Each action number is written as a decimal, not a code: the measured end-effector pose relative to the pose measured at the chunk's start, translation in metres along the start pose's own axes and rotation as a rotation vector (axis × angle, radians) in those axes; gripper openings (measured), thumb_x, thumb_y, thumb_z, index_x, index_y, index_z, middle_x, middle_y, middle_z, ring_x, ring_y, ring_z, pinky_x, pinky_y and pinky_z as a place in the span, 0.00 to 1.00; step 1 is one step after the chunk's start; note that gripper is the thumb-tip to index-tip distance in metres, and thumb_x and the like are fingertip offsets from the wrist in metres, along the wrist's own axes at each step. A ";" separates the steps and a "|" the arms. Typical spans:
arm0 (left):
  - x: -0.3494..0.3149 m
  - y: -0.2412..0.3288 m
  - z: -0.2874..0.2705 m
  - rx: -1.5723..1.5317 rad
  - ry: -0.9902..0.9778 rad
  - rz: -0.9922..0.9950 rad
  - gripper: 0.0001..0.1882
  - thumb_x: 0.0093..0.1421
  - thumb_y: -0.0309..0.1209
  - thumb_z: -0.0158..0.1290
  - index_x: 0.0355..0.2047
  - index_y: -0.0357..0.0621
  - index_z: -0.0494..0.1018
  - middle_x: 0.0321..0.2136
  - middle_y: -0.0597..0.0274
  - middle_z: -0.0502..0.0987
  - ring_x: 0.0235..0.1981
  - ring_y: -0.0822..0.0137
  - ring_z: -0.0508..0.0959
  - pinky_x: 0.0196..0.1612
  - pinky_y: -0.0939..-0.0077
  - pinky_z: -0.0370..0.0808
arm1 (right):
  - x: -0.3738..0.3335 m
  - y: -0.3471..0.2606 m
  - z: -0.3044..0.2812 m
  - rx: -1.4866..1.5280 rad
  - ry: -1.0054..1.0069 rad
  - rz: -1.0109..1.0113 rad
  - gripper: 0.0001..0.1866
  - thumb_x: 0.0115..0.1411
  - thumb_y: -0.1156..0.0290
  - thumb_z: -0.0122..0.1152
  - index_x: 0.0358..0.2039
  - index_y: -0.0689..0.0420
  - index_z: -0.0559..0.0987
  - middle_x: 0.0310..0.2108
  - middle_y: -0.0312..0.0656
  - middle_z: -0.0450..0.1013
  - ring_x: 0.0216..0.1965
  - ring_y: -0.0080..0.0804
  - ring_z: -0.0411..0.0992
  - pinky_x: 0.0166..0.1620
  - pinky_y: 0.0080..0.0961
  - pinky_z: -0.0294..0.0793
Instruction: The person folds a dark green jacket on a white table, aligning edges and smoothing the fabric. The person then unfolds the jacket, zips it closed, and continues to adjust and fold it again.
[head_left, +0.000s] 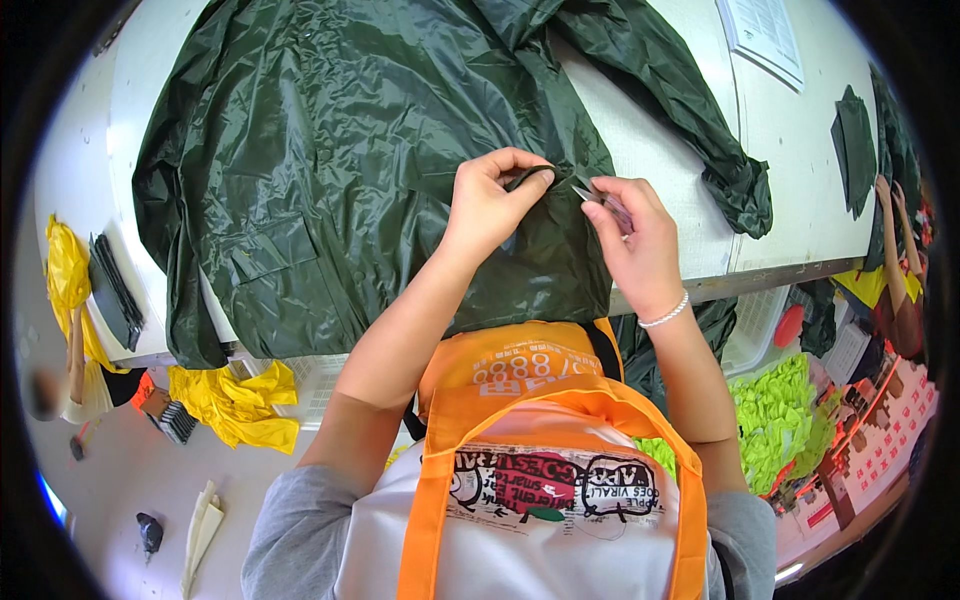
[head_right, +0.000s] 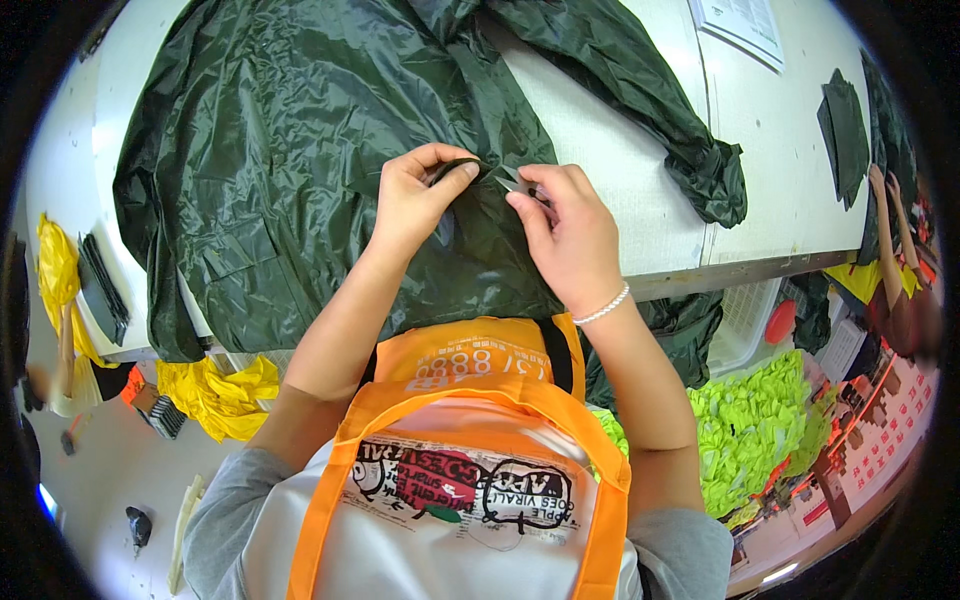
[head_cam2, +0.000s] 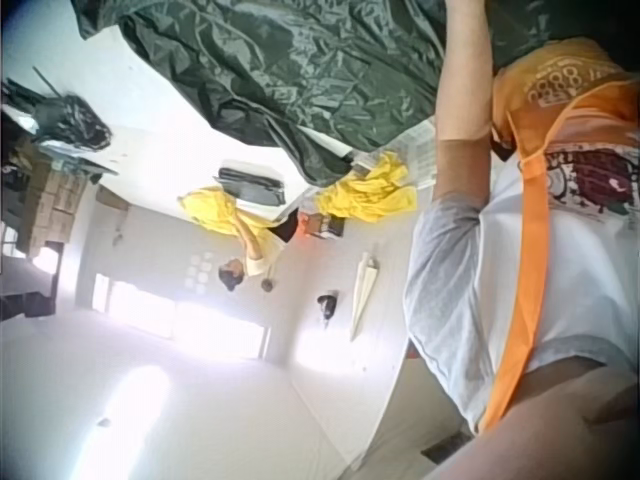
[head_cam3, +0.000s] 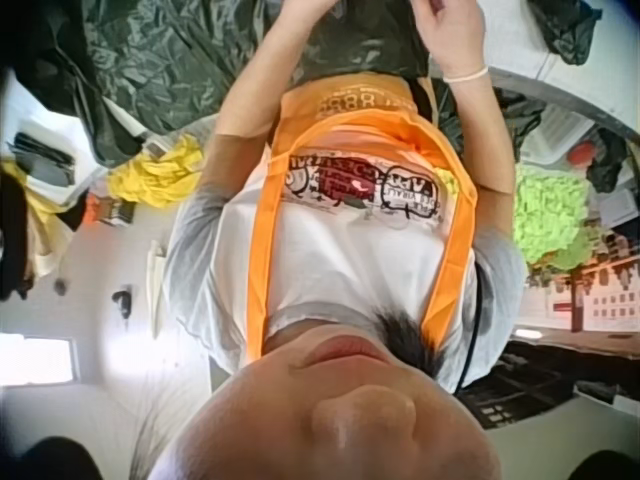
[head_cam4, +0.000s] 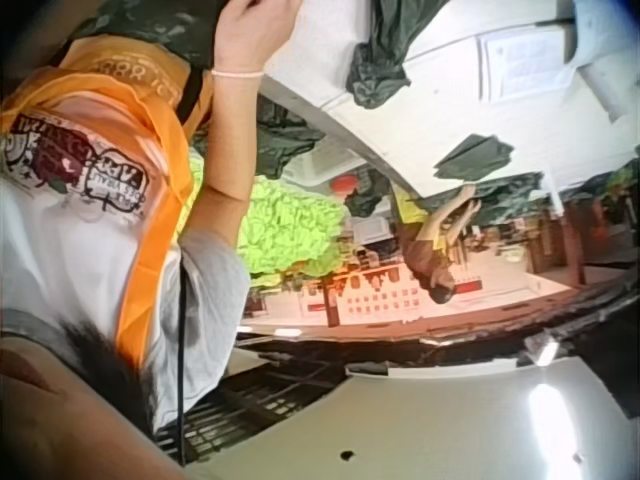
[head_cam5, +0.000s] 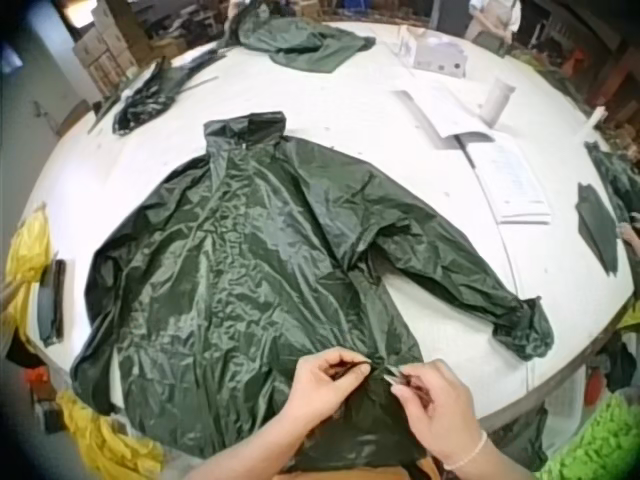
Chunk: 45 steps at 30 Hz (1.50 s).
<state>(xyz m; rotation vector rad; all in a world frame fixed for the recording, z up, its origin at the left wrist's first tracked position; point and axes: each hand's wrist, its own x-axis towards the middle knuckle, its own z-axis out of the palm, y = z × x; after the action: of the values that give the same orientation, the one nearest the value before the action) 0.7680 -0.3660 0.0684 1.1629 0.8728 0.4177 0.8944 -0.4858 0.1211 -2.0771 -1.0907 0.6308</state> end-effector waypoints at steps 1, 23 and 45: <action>0.002 -0.001 -0.002 -0.014 -0.009 -0.036 0.05 0.54 0.23 0.57 0.31 0.33 0.77 0.27 0.66 0.78 0.28 0.80 0.74 0.35 0.84 0.71 | -0.002 -0.002 0.005 -0.005 0.018 -0.007 0.11 0.56 0.69 0.62 0.39 0.57 0.76 0.33 0.42 0.71 0.29 0.36 0.75 0.31 0.25 0.74; 0.028 0.002 0.000 0.099 -0.079 -0.125 0.10 0.54 0.30 0.57 0.25 0.32 0.77 0.18 0.69 0.74 0.20 0.80 0.68 0.25 0.82 0.66 | 0.007 0.012 0.023 0.212 0.237 0.088 0.11 0.51 0.74 0.67 0.34 0.60 0.76 0.31 0.39 0.73 0.27 0.24 0.70 0.31 0.19 0.71; 0.065 -0.033 0.022 0.729 0.041 0.382 0.12 0.45 0.28 0.63 0.30 0.38 0.74 0.28 0.56 0.77 0.27 0.59 0.77 0.33 0.69 0.74 | 0.018 0.088 0.054 0.284 0.206 0.122 0.08 0.53 0.76 0.64 0.33 0.64 0.76 0.29 0.41 0.71 0.26 0.26 0.70 0.32 0.21 0.70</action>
<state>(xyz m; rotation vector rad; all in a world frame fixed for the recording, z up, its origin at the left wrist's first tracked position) 0.8200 -0.3464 0.0164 2.0175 0.8620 0.4451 0.9115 -0.4870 0.0181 -1.9204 -0.7184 0.5793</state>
